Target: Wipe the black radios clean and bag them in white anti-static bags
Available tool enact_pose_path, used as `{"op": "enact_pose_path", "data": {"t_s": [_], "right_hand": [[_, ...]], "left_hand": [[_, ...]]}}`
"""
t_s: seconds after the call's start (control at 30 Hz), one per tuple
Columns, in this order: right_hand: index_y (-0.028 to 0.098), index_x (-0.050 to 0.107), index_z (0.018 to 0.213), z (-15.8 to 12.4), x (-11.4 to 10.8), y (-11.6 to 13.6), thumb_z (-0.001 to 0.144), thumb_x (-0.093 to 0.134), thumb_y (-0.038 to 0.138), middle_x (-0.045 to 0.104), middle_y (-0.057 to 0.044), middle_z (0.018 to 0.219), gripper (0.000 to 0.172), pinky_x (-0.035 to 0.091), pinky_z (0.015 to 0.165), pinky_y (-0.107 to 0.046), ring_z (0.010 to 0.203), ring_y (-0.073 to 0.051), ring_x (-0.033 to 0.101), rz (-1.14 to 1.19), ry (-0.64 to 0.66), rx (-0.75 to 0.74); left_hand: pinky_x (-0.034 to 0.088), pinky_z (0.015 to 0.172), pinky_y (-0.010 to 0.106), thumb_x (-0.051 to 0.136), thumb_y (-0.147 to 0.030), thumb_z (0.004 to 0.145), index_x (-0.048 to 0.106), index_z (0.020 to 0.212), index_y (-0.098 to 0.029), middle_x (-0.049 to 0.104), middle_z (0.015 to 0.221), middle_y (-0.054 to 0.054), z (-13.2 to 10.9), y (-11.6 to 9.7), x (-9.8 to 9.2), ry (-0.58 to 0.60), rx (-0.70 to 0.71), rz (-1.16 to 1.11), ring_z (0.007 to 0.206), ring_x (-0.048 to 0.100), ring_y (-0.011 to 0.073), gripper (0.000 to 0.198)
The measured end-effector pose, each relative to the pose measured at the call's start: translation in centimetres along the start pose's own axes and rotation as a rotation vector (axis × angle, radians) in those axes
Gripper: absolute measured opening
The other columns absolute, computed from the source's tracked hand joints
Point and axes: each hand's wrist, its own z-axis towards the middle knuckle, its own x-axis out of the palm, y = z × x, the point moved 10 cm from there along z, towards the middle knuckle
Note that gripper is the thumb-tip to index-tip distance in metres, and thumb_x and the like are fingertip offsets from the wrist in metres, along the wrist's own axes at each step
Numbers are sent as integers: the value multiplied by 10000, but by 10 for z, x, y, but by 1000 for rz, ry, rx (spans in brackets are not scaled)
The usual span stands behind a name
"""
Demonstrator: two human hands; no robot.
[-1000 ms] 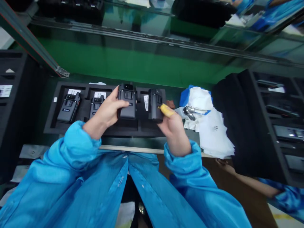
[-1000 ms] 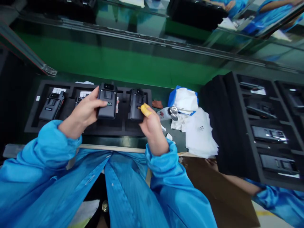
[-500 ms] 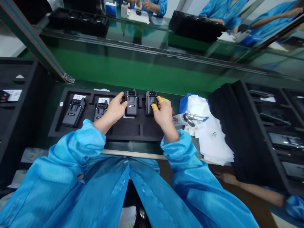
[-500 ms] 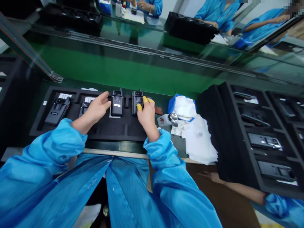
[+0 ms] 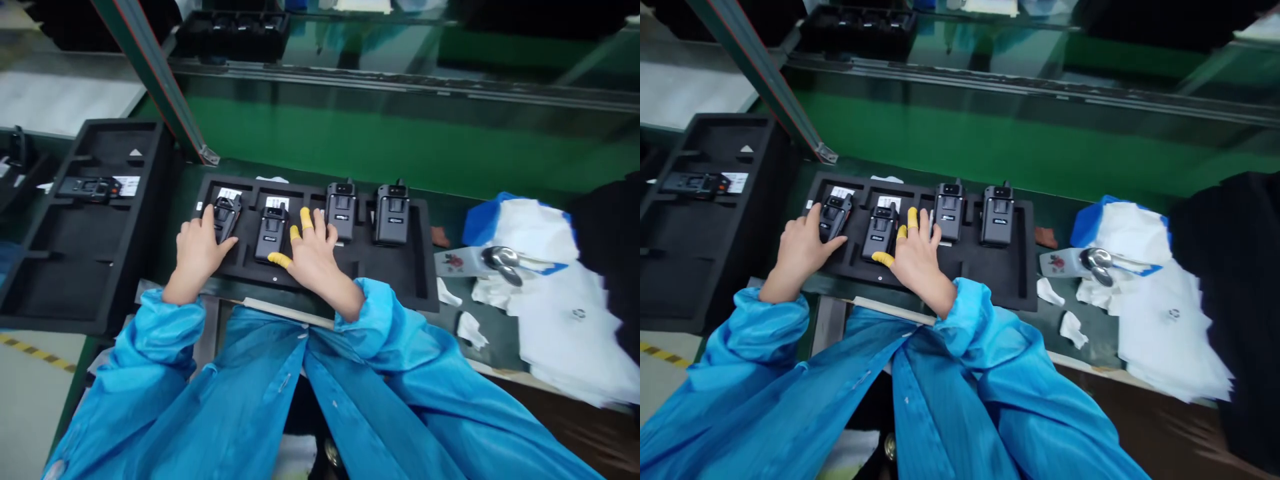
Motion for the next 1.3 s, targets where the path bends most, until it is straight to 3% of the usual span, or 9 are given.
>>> {"op": "enact_pose_path", "data": {"t_s": [0.2,0.37,0.47,0.53,0.73,0.87,0.97,1.17,1.3], "right_hand": [[99,546,1348,4,11,19,812,659,465,249,-250,1579,659,209,1126,-660,1484,-420,151,124,14,19],[152,466,1425,4,16,19,899,514,332,279,-182,1583,558,294,1175,-468,1481,-270,261,331,-37,48],[101,475,1404,1,13,7,881,548,396,215,-224,1596,605,187,1161,-634,1505,-379,110,156,-138,127],[82,550,1326,0,18,7,864,566,449,286,-252,1562,590,156,1116,-715,1488,-436,115,84,-127,115],[173,559,1325,-5,16,31,927,409,360,447,-167,1491,464,330,1149,-507,1422,-263,373,284,-217,-85],[93,483,1377,-3,17,17,878,503,421,277,-245,1567,598,182,1133,-686,1495,-393,137,109,-254,62],[106,590,1257,1,23,6,857,542,477,332,-245,1541,547,123,1091,-758,1479,-451,131,81,-190,116],[233,594,1270,-4,20,14,843,578,512,562,-120,1397,510,347,1149,-550,1358,-292,467,613,-253,-26],[295,416,1440,-7,35,25,848,601,478,624,-59,1331,646,449,1114,-442,1219,-218,603,915,-200,-22]], "left_hand": [[402,979,582,692,-364,720,436,1377,-104,635,1100,206,4,8,3,10,-52,-236,1086,571,416,751],[536,833,394,696,-442,732,475,1275,-221,625,912,31,-5,31,5,-65,-229,-1003,807,655,205,626],[567,729,319,769,-417,657,544,1121,-217,612,857,-6,-15,23,15,56,-258,-1404,718,647,147,553],[573,678,292,835,-365,567,577,992,-199,612,840,-13,-21,15,24,152,-288,-1509,701,640,135,525],[574,710,278,868,-299,534,590,1087,-201,639,868,-16,-28,11,36,198,-248,-1585,708,635,121,627],[568,844,328,871,-289,542,533,1243,-219,663,1081,44,-30,14,42,201,-230,-1591,890,682,182,782],[566,879,367,872,-289,538,490,1304,-222,655,1122,60,-31,17,46,201,-251,-1571,948,685,214,858],[566,896,379,875,-327,556,490,1292,-226,635,1181,72,-30,15,47,219,-215,-1564,983,680,225,837],[561,906,355,873,-370,588,514,1263,-239,627,1202,68,-29,14,44,212,-168,-1539,1017,669,223,775]]}}
